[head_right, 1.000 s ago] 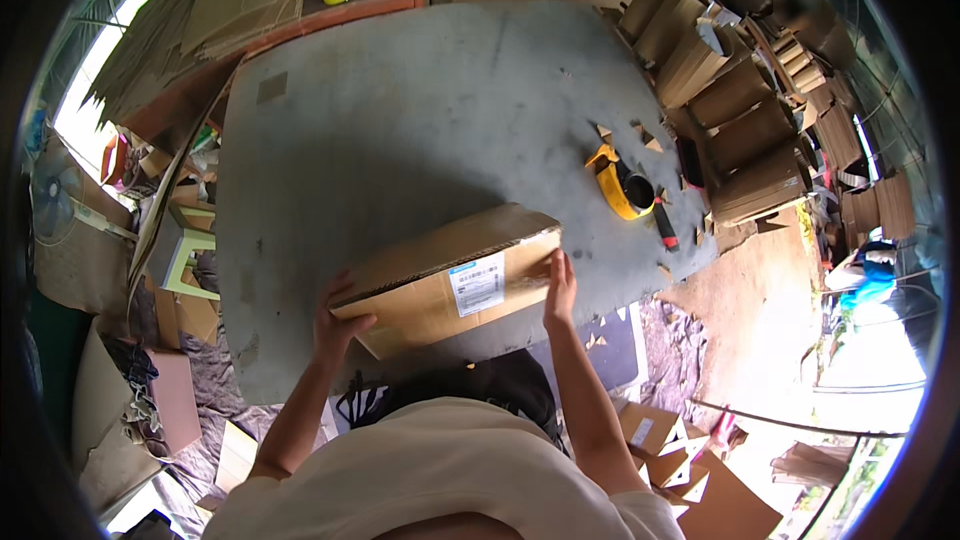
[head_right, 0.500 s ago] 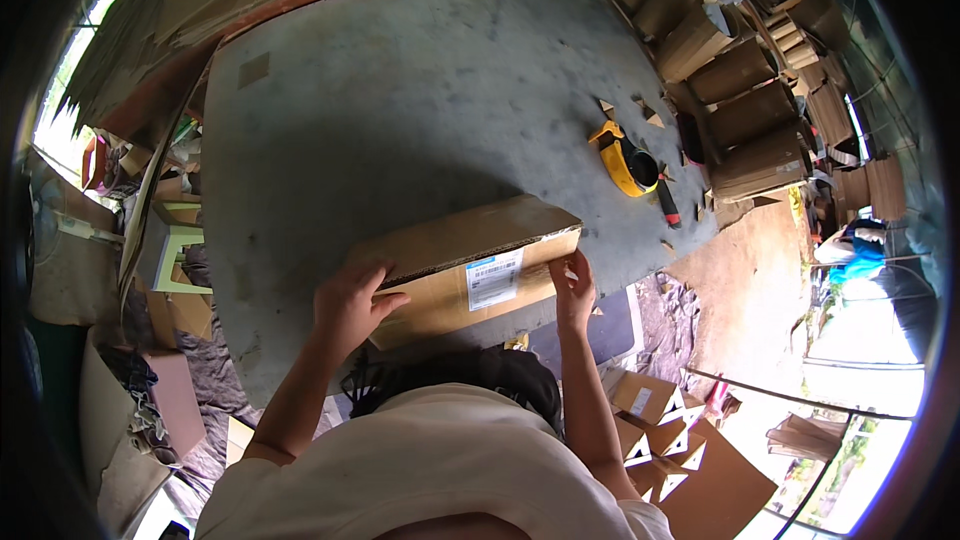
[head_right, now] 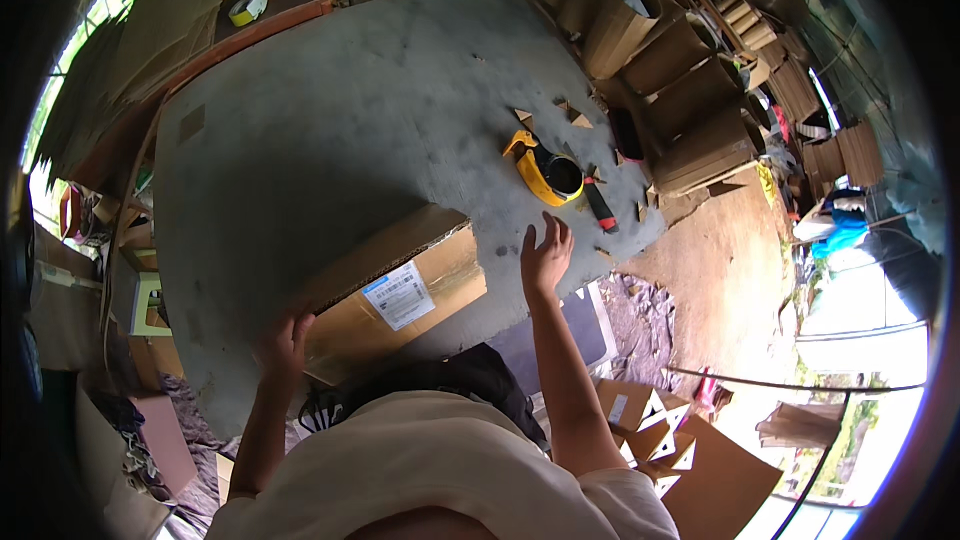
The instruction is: The person assembles a small cardboard box by folding flaps and sealing them with a tape gun, then attaches a shipping label. They cut a larger cardboard sheet into pieces using a utility knife, roll the pieces into cylindrical tubes, and tape them. The person repeats the process to assemble another small box.
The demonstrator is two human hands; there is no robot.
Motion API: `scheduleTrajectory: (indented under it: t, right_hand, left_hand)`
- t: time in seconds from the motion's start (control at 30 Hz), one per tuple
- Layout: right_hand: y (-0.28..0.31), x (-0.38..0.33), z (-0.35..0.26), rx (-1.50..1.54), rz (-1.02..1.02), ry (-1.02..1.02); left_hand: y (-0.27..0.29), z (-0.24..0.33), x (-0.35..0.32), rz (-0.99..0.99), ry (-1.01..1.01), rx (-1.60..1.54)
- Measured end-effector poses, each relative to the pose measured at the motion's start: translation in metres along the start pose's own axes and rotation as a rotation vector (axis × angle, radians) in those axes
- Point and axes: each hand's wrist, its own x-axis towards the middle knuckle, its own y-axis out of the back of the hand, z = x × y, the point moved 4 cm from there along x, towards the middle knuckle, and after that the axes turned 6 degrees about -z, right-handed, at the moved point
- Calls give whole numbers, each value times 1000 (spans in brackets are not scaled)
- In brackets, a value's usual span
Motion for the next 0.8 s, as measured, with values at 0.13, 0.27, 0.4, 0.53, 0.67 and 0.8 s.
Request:
scheduleTrajectory:
  t: [0.13,0.27,0.4,0.53,0.67,0.8]
  right_hand:
    - [-45,57,44,-257,-43,93]
    - [-91,83,92,-299,-373,23]
    - [-54,80,82,144,-189,-116]
    - [74,17,2,935,-388,-335]
    - [134,-51,-84,1212,-632,-390]
    - [145,-103,-142,1432,-868,-368]
  left_hand:
    - [12,16,5,16,78,-121]
    - [18,2,-7,-14,200,-200]
    - [58,-13,-21,160,388,-621]
    - [96,-4,-20,202,470,-895]
    - [67,43,27,-268,282,-1232]
    - [34,59,33,-665,309,-1439]
